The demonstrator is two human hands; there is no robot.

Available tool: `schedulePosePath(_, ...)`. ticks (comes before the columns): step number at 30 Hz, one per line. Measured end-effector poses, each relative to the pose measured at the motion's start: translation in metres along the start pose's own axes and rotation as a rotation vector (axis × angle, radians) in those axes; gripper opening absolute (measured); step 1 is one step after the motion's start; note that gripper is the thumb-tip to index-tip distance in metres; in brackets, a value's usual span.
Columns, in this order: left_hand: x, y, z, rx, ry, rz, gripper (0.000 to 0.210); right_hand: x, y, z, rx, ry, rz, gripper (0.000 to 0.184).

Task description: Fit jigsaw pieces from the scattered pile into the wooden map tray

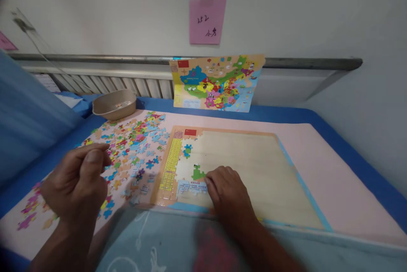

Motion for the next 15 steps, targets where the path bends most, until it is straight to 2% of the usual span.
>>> schedulePosePath(4,-0.012,-0.019,-0.012,-0.071,-0.093,0.012,0.024,-0.003,-0.001,0.001,0.005,-0.015,0.012,0.03)
schedulePosePath(7,-0.001,-0.034,-0.01,-0.102,-0.149,-0.011,0.028,-0.003,-0.002,-0.001,-0.009,-0.024,-0.002,0.029)
schedulePosePath(12,0.041,-0.058,0.023,0.003,-0.301,-0.056,0.026,0.001,-0.002,-0.004,-0.035,-0.064,-0.017,0.028)
schedulePosePath(15,0.064,-0.069,0.052,0.133,-0.398,-0.14,0.031,0.003,-0.002,-0.004,-0.044,-0.08,-0.022,0.027)
Point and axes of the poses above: each hand's wrist, its own z-axis away from the middle knuckle, its own y-axis out of the palm, x = y × z, the point moved 1 cm from there along -z, towards the middle knuckle, and after that the axes turned 4 degrees about -z, right-handed, at the moved point
